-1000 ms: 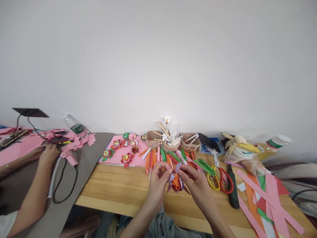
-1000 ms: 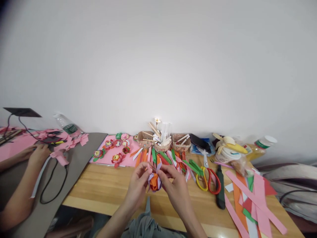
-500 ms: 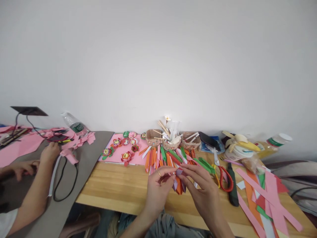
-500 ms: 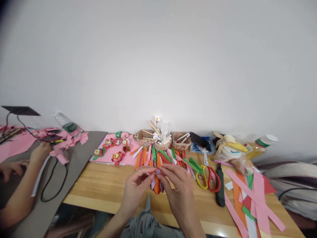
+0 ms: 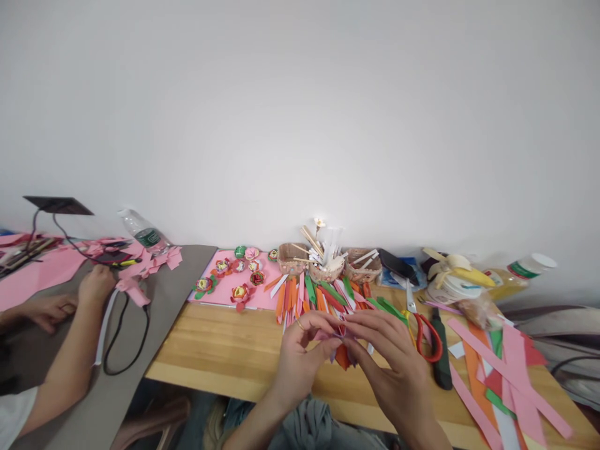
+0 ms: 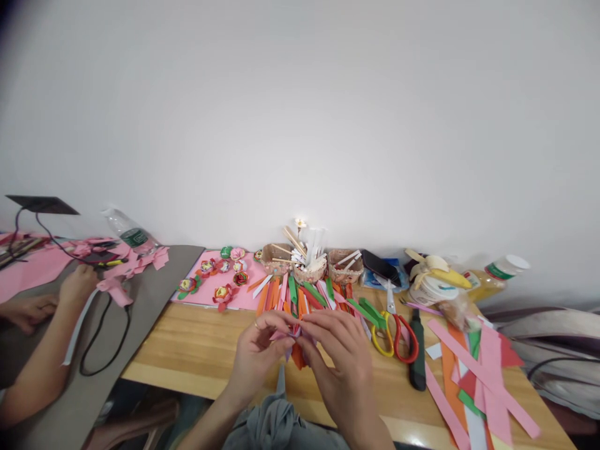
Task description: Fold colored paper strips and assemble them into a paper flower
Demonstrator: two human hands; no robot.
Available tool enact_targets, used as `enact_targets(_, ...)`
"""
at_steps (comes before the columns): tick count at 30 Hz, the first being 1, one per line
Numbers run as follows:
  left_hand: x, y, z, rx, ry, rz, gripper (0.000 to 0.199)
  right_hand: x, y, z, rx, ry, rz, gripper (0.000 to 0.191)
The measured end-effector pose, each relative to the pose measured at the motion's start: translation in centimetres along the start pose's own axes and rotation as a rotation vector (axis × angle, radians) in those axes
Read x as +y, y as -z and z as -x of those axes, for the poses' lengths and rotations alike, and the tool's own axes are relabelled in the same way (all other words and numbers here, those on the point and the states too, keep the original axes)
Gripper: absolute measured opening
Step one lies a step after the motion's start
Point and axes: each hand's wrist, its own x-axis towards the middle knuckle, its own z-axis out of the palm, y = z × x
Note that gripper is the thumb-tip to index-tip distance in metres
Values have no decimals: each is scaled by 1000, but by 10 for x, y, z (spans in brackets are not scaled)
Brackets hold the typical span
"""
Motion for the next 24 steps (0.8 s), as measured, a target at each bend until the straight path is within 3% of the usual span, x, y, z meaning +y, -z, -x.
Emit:
enact_targets(6,4,0,-2,-27,-105,-95,8,-5,1,-1,31,25,66,15)
enact_targets(11,7,4,-4,-65,-68,-168,8,-2,5,0,-5,-32,33,6)
enact_targets(18,18,7,-11,-149,15,-253,10,-1,5,-1,-219,-349,-273,16)
enact_targets(24,19,9,-12,-208,311,-160,22,3,1,4,-269,-561,-442,22)
